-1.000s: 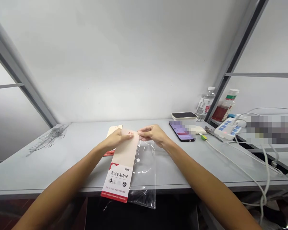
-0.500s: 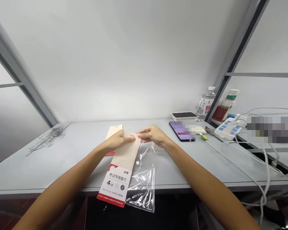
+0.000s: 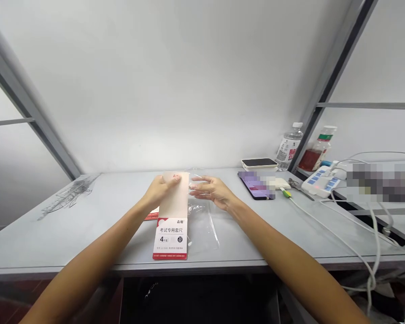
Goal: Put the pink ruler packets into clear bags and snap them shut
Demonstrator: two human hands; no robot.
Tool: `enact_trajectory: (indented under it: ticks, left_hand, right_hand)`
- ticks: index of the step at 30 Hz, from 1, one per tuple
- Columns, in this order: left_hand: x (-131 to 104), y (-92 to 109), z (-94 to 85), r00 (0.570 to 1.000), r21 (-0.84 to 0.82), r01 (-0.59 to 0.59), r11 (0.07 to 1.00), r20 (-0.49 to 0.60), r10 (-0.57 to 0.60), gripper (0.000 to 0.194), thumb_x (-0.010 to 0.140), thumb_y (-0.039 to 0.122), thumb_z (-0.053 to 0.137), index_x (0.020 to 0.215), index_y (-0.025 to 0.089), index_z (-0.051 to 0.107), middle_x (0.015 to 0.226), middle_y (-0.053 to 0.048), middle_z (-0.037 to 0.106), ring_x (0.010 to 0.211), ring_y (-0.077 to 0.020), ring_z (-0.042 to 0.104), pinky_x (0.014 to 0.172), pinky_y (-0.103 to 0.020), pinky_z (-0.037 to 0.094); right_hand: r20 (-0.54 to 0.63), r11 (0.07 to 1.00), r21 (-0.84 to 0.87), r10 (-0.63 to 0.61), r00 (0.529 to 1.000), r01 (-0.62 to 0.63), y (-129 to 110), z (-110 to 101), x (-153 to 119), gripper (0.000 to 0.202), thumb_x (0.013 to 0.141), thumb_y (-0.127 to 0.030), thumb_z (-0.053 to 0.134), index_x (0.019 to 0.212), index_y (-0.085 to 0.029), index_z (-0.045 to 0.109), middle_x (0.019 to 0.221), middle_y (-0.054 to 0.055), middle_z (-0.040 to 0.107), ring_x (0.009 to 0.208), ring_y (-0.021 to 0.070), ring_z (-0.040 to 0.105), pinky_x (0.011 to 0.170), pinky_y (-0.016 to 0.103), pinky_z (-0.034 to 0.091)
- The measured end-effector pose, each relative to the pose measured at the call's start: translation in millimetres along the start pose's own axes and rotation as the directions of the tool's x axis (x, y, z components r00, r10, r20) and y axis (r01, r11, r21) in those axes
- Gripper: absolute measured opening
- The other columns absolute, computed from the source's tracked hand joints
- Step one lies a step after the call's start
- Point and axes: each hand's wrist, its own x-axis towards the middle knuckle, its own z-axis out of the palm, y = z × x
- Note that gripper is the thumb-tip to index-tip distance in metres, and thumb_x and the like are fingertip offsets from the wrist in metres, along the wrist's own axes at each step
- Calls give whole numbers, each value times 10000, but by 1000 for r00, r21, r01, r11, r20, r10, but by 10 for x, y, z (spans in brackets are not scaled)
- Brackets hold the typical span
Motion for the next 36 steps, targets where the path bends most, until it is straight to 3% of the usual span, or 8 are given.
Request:
enact_trajectory:
  ticks: [4, 11, 18, 24, 27, 30, 33, 36]
  left_hand:
    - [16, -25, -6, 998, -9, -10, 1000, -56, 9, 405, 671, 519, 571, 769, 132, 639, 808, -95, 659, 693, -215, 614, 543, -280, 459]
    - [-1, 4, -18, 997, -90, -12, 996, -75, 5, 394, 672, 509, 582, 750, 126, 628, 761, -89, 654, 651, -199, 606, 527, -275, 465]
    - [15, 0, -33, 991, -96, -2, 995, -133, -11, 356, 680, 500, 575, 723, 148, 610, 738, -63, 643, 622, -171, 588, 516, -262, 451]
    - [9, 21, -24, 986, -158, 0, 987, -165, -27, 335, 646, 463, 623, 724, 138, 610, 750, -62, 637, 641, -173, 586, 528, -258, 434]
    - [-23, 80, 1, 993, -228, 23, 973, -109, -49, 326, 653, 440, 618, 772, 137, 616, 764, -72, 646, 637, -184, 597, 550, -280, 452]
    - [-51, 124, 35, 998, -324, 70, 943, 31, -63, 358, 691, 456, 567, 837, 134, 624, 806, -96, 663, 673, -217, 620, 612, -332, 478]
    - [-60, 128, 54, 976, -417, 97, 904, 218, -4, 343, 688, 396, 594, 908, 135, 623, 871, -107, 671, 739, -234, 629, 672, -348, 474]
    - [-49, 101, 46, 948, -394, 59, 917, 311, 73, 354, 672, 332, 629, 967, 138, 611, 903, -110, 668, 772, -232, 624, 680, -339, 464]
  right_hand:
    - [-77, 998, -55, 19, 997, -23, 100, 46, 37, 530, 552, -213, 779, 1040, -197, 575, 753, 38, 694, 740, 200, 666, 730, 317, 503]
    - [-23, 998, -55, 31, 999, -32, 179, 93, 61, 597, 527, -203, 788, 1084, -177, 575, 744, 54, 705, 695, 191, 661, 698, 304, 501]
    - [-31, 998, -70, -4, 1000, 2, 248, 148, 78, 583, 535, -249, 778, 1080, -172, 585, 715, 43, 686, 553, 143, 611, 428, 218, 390]
    - [-67, 995, -75, -68, 995, 63, 234, 240, 20, 583, 509, -237, 790, 1046, -170, 573, 737, 39, 677, 662, 166, 624, 580, 271, 469]
    - [-96, 987, -87, -139, 986, 131, 227, 258, 11, 539, 516, -260, 782, 1006, -163, 579, 673, 20, 659, 630, 165, 611, 588, 291, 467]
    - [-139, 977, -41, -212, 967, 208, 218, 241, 30, 505, 528, -279, 774, 980, -172, 576, 664, 1, 648, 620, 147, 596, 590, 280, 457]
    - [-211, 971, -9, -234, 949, 238, 199, 211, 55, 492, 511, -279, 781, 946, -181, 574, 659, -9, 643, 608, 143, 591, 587, 278, 457]
    - [-267, 966, -8, -252, 930, 259, 169, 186, 69, 481, 499, -291, 784, 919, -189, 574, 662, -8, 647, 625, 157, 601, 598, 289, 465]
